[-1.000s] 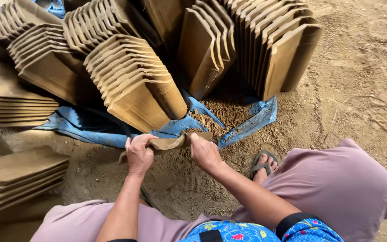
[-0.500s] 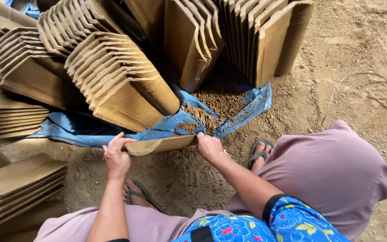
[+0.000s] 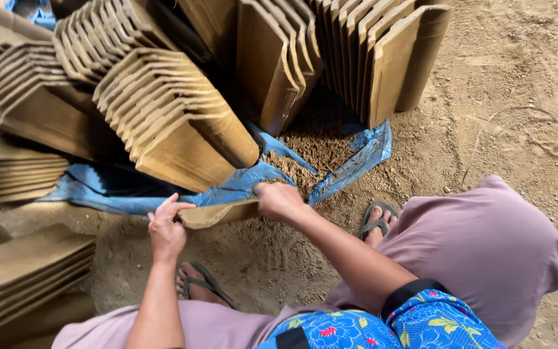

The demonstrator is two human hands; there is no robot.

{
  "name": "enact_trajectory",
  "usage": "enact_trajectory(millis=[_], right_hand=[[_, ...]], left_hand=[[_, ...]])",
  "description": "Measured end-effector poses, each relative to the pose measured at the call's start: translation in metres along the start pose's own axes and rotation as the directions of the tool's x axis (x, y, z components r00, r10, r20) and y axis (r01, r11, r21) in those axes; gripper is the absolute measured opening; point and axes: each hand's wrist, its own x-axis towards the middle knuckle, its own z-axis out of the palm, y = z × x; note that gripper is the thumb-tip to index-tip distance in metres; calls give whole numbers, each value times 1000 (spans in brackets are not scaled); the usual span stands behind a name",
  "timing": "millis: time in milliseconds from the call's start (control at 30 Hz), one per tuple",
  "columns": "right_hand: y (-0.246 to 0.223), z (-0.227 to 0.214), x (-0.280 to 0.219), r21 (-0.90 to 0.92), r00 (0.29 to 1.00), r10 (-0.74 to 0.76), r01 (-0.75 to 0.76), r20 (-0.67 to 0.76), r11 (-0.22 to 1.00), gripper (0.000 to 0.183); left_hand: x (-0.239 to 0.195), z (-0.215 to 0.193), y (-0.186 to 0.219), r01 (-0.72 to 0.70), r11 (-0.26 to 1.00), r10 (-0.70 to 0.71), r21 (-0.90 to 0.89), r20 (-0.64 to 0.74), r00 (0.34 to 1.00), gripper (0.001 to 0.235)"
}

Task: The person sits on the ground and uses a small chisel to carve and smooth the edges of a curved wooden piece. They repeatedly scrape the surface, remove shavings, and stack the finished piece with others on a blue tarp.

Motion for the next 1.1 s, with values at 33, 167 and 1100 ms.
enact_trajectory(millis=[33, 167, 1100], right_hand=[[-4, 5, -6, -3, 1000, -3, 3, 7, 1000, 30], [-7, 15, -17, -165, 971, -239, 236, 1, 958, 28], [2, 49, 15, -86, 950, -201, 186, -237, 979, 18]], left_hand=[[-2, -1, 2, 8, 1000, -8, 0, -2, 1000, 53], [-1, -1, 1, 28, 1000, -28, 7, -11, 1000, 52], [9, 20, -33, 126, 992, -121, 32, -122, 985, 49]])
